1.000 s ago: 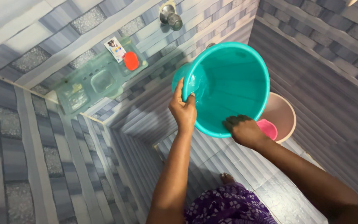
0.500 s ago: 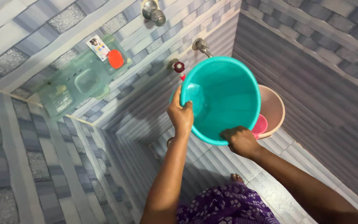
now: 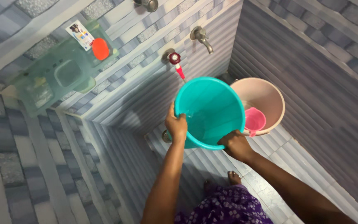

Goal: The person washes a green bucket and a pink bowl by filling them with water from a tap, scrubbing the interiors by hand, and rinsing them multiple times.

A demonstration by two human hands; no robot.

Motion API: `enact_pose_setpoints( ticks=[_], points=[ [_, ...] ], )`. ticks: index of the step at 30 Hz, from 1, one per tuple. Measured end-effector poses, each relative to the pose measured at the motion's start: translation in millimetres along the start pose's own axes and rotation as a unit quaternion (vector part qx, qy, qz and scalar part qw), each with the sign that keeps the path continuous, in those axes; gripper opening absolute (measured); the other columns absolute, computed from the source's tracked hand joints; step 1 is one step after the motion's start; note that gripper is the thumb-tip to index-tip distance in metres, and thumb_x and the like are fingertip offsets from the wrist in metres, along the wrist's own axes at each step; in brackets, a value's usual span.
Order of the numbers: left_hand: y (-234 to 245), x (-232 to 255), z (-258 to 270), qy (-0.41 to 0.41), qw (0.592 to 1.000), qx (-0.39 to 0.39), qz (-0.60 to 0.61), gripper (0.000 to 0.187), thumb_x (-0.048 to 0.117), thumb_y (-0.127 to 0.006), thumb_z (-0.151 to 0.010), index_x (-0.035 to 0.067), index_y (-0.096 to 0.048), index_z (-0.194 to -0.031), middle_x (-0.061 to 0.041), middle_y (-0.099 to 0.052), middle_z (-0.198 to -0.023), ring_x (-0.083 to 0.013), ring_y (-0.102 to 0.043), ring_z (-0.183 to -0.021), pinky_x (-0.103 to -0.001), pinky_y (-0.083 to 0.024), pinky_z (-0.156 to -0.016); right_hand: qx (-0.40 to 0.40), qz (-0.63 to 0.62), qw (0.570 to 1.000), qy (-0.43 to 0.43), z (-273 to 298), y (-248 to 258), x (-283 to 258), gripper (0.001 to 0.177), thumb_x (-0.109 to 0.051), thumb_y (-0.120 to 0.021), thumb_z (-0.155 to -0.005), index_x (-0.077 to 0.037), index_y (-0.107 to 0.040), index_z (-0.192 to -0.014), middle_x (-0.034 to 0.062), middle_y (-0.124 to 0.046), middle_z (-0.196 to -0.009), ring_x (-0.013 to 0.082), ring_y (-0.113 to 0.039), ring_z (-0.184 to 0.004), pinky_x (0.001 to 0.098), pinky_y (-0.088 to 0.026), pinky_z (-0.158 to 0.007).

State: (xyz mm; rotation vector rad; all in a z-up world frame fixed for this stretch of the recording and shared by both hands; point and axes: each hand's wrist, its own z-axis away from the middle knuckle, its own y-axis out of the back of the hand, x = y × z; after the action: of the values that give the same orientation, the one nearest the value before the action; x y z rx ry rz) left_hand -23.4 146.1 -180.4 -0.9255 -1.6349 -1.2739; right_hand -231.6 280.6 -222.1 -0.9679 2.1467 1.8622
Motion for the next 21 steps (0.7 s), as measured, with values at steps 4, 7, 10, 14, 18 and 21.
enact_pose_setpoints(
  ticks=[4,7,10,14,18,21],
  points=[
    [-0.7,-44.5,-7.3,0.036,0.998,0.005,-0.043,0.057,0.0,-0.07,-0.076,0.008,-0.065,-0.133,-0.018,-0.075,-0.116,-0.033,-0.073,-0.108,-0.042,-0.054,-0.095,0.006,-0.015,1.0,-0.002,-3.2,-26.4,22.6,0.01,-0.016,-0.082,-0.069,-0.015,-0.079,-0.079,0.0019,-0.077,-0.082,0.0229,-0.071,-0.085,0.0485,-0.047,-0.092],
    [0.5,-79.2,-10.1,0.074,0.993,-0.002,-0.093,0.058,0.004,-0.071,-0.076,0.009,-0.064,-0.133,-0.018,-0.075,-0.114,-0.0335,-0.073,-0.107,-0.042,-0.054,-0.094,-0.016,-0.045,0.999,-0.004,-6.8,-47.9,40.6,0.011,-0.02,-0.083,-0.07,-0.016,-0.079,-0.079,0.0009,-0.076,-0.084,0.022,-0.069,-0.088,0.049,-0.044,-0.095],
    [-1.1,-114.1,-19.1,0.066,0.993,-0.01,-0.097,0.055,0.006,-0.069,-0.077,0.008,-0.065,-0.132,-0.02,-0.075,-0.115,-0.0351,-0.072,-0.108,-0.043,-0.054,-0.094,-0.039,-0.094,0.995,-0.002,-13.5,-63.3,50.8,0.011,-0.024,-0.084,-0.073,-0.016,-0.078,-0.078,0.0011,-0.076,-0.083,0.0218,-0.068,-0.09,0.0498,-0.041,-0.095],
    [-2.2,-164.5,-40.3,0.084,0.986,-0.042,-0.135,0.053,0.01,-0.07,-0.079,0.006,-0.065,-0.132,-0.021,-0.074,-0.118,-0.0375,-0.071,-0.111,-0.044,-0.053,-0.096,-0.031,-0.142,0.989,0.014,-27.5,-81.6,52.8,0.01,-0.025,-0.085,-0.072,-0.017,-0.08,-0.07,0.0019,-0.076,-0.075,0.0232,-0.069,-0.082,0.0491,-0.043,-0.083],
    [-9.5,-216.0,-56.2,0.077,0.979,-0.049,-0.18,0.054,0.015,-0.072,-0.081,0.002,-0.064,-0.133,-0.025,-0.07,-0.122,-0.0416,-0.067,-0.115,-0.047,-0.051,-0.098,-0.07,-0.21,0.972,-0.082,-39.9,-114.2,65.6,0.025,-0.033,-0.087,-0.076,-0.01,-0.077,-0.075,0.0066,-0.072,-0.072,0.0224,-0.067,-0.065,0.0382,-0.05,-0.064],
    [-19.6,-234.4,-61.9,0.054,0.968,-0.084,-0.232,0.06,0.031,-0.075,-0.086,0.001,-0.062,-0.136,-0.026,-0.069,-0.125,-0.0406,-0.066,-0.119,-0.045,-0.052,-0.103,-0.079,-0.268,0.947,-0.156,-46.6,-143.1,82.6,0.031,-0.034,-0.088,-0.077,-0.005,-0.076,-0.078,0.0088,-0.067,-0.068,0.019,-0.06,-0.06,0.0363,-0.048,-0.059]
  ],
)
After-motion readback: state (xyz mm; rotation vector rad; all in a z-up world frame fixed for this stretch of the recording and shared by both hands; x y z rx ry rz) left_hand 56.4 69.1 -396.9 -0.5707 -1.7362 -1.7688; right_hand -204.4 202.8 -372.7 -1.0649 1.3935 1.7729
